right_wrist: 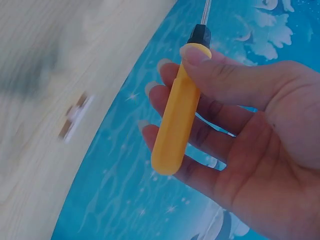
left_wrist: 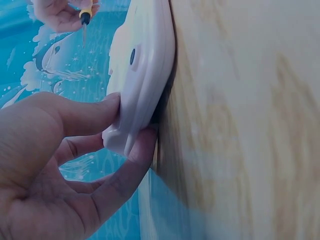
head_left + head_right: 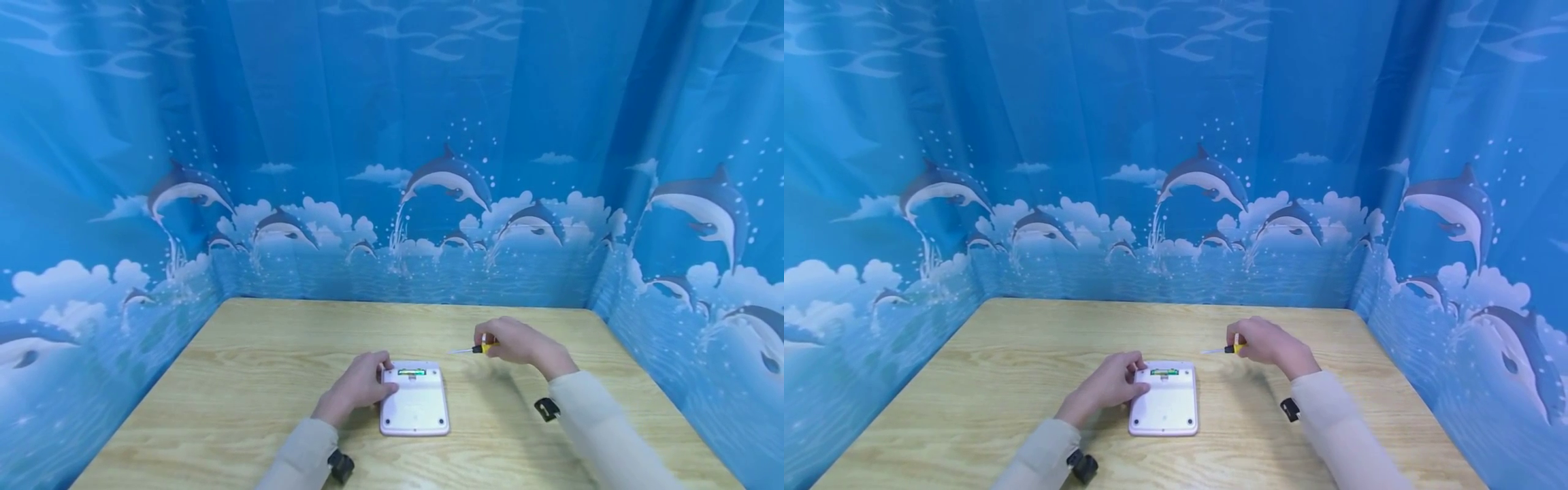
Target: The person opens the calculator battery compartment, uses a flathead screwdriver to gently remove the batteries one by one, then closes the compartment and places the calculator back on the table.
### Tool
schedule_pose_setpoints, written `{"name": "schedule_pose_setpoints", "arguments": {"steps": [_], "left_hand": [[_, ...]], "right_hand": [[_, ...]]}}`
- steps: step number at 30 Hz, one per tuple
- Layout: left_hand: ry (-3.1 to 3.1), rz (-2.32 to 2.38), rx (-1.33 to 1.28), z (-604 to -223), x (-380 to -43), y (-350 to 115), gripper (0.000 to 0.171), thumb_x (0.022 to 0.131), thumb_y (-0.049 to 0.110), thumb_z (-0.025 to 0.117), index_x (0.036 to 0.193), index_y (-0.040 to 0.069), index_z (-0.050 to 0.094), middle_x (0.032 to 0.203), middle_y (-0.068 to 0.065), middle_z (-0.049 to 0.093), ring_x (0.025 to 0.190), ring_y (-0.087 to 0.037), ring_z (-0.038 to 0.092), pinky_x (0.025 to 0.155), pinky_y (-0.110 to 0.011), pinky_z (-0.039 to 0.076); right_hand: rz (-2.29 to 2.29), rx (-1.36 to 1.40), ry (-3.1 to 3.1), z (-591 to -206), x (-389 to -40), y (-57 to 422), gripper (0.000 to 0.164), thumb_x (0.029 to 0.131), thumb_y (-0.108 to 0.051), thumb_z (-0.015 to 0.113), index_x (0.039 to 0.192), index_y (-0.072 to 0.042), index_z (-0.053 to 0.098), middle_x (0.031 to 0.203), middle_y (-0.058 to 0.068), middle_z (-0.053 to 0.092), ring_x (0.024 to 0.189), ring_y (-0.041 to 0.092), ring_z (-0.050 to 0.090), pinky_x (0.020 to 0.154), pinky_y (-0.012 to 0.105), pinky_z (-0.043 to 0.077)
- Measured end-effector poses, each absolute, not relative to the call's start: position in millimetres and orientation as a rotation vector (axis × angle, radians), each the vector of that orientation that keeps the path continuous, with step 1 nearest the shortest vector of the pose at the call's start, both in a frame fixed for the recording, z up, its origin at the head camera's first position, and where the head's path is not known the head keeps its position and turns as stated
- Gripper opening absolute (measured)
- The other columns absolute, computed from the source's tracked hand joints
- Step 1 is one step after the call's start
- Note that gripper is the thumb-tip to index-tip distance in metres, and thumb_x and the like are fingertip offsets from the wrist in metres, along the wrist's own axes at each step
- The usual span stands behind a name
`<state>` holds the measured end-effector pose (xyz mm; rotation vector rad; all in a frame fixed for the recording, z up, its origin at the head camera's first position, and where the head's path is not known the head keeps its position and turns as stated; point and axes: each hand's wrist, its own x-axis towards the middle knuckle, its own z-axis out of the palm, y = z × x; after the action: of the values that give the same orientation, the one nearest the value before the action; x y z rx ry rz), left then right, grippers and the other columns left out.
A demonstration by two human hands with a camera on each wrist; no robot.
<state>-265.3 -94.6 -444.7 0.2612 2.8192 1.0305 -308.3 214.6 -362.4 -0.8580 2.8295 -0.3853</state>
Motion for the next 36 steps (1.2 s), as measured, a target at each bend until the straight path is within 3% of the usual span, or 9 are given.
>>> {"name": "schedule_pose_setpoints", "arguments": {"steps": [12,36], "left_hand": [[2.828,1.020,0.263,-441,-264,-94,0.027,0.089,0.020,0.081,0.110,0.013,0.067,0.088,-0.003,0.059,0.074,-0.017,0.056,0.061,-0.029,0.047],[2.815,1.059,0.330,-445,-262,-97,0.024,0.089,0.018,0.081,0.106,0.014,0.066,0.086,-0.003,0.058,0.073,-0.017,0.056,0.059,-0.029,0.046]], "right_hand": [[-0.369,-0.886,2.827,-359,-306,180,0.017,0.092,-0.001,0.074,0.101,-0.016,0.071,0.098,0.002,0.072,0.091,0.016,0.066,0.082,0.036,0.058],[-0.440,-0.886,2.796,-365,-303,157,0.021,0.092,0.002,0.073,0.099,-0.017,0.073,0.098,0.000,0.072,0.091,0.016,0.064,0.084,0.040,0.059]]}}
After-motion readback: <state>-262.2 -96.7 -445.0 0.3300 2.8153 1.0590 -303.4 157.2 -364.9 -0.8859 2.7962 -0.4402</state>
